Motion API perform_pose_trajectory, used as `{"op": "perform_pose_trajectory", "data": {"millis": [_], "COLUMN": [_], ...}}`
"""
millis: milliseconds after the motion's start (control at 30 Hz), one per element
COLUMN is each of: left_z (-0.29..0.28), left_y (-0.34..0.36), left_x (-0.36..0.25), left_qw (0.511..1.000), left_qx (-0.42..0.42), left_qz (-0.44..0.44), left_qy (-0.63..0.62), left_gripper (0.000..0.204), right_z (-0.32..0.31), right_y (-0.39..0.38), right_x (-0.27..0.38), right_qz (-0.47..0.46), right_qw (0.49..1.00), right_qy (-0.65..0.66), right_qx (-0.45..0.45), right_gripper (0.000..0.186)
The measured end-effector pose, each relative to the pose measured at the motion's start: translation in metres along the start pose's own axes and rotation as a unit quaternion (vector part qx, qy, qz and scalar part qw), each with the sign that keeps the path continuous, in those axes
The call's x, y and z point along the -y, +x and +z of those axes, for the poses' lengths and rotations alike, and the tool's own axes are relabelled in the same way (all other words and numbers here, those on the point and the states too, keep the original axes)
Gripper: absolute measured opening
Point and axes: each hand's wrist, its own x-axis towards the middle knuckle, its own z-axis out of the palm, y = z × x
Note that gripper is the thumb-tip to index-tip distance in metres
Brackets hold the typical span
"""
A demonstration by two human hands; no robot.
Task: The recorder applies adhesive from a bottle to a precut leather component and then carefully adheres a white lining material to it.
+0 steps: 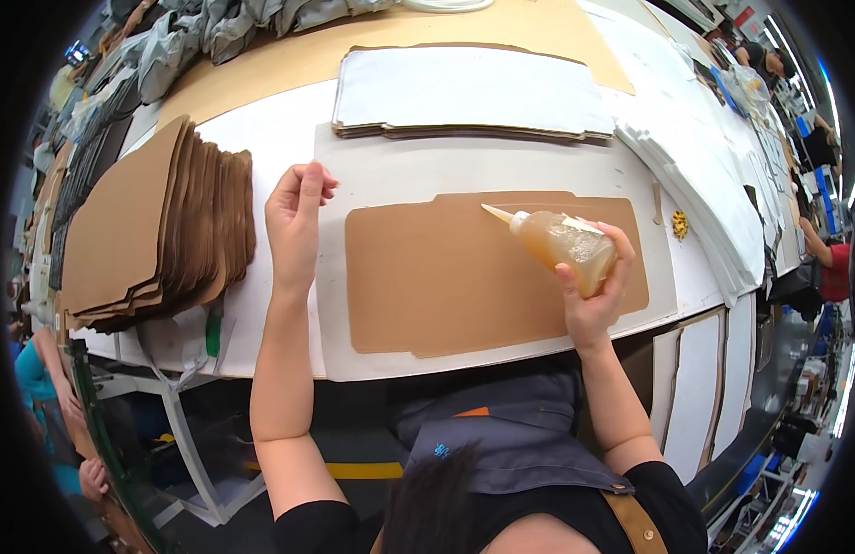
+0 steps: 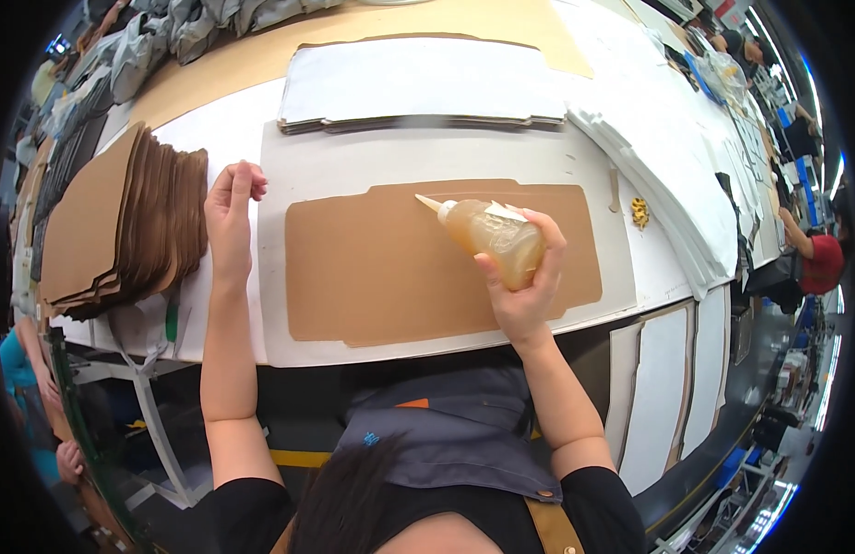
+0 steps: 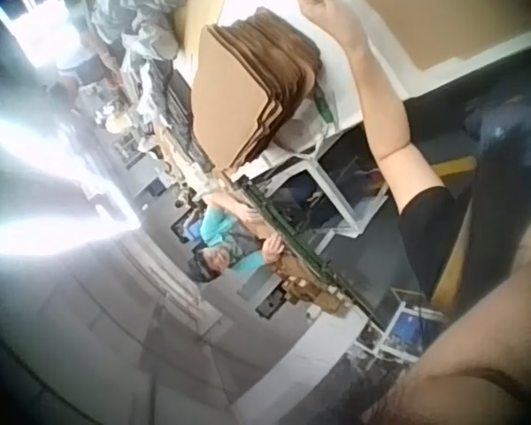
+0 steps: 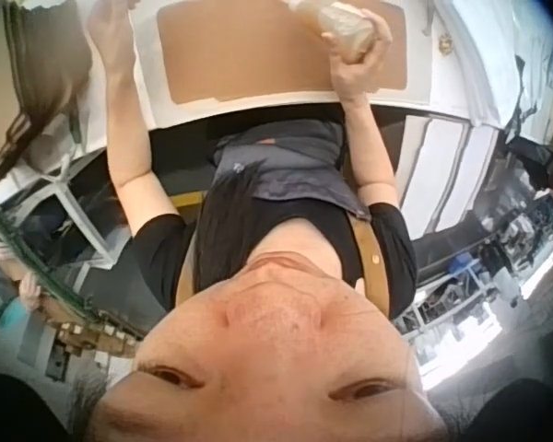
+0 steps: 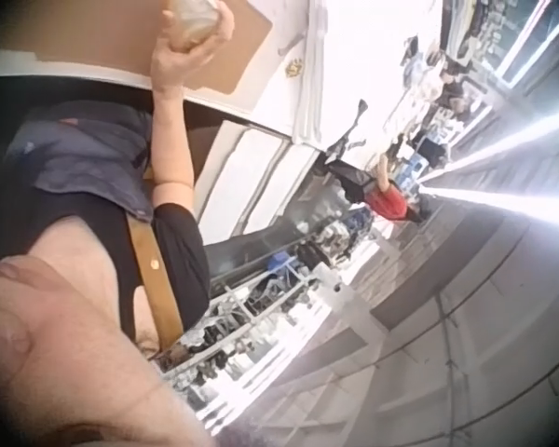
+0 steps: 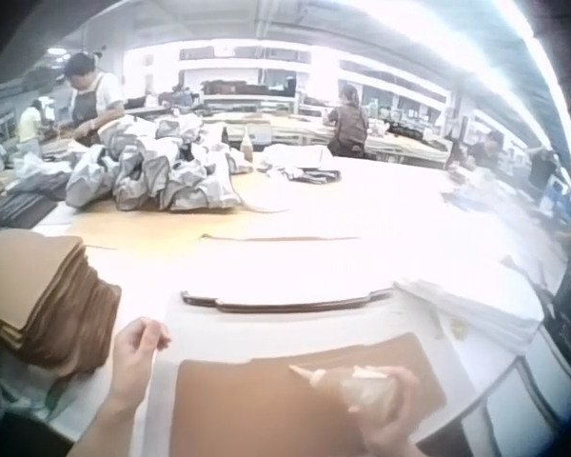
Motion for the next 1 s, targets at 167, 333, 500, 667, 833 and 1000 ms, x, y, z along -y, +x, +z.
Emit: {"op": "perform_pose_trajectory", "data": {"millis": [167, 333, 500, 667, 833, 1000], "left_z": [-0.002, -0.005, -0.007, -0.009, -0.009, -0.011], "left_y": [0.000, 0.000, 0.000, -0.001, 0.000, -0.001], "left_x": [-0.007, -0.011, -0.011, -0.015, -0.017, -0.018], "left_qw": [1.000, 0.999, 0.998, 0.998, 0.998, 0.997], "left_qx": [-0.008, -0.017, -0.027, -0.032, -0.037, -0.044], "left_qz": [0.006, 0.013, 0.017, 0.020, 0.021, 0.028], "left_qy": [-0.009, -0.028, -0.044, -0.055, -0.056, -0.053], "left_gripper": [0.030, 0.032, 0.033, 0.033, 0.035, 0.035], "right_z": [0.025, 0.049, 0.069, 0.090, 0.110, 0.125], "right_y": [0.003, 0.006, 0.007, 0.009, 0.016, 0.024], "right_x": [0.011, 0.018, 0.024, 0.031, 0.032, 0.040], "right_qz": [-0.015, -0.042, -0.061, -0.074, -0.095, -0.113], "right_qw": [0.999, 0.996, 0.993, 0.989, 0.983, 0.973], "right_qy": [0.031, 0.056, 0.058, 0.067, 0.077, 0.068], "right_qx": [0.031, 0.055, 0.080, 0.105, 0.136, 0.189], "right_gripper": [0.061, 0.062, 0.063, 0.065, 0.067, 0.065]}}
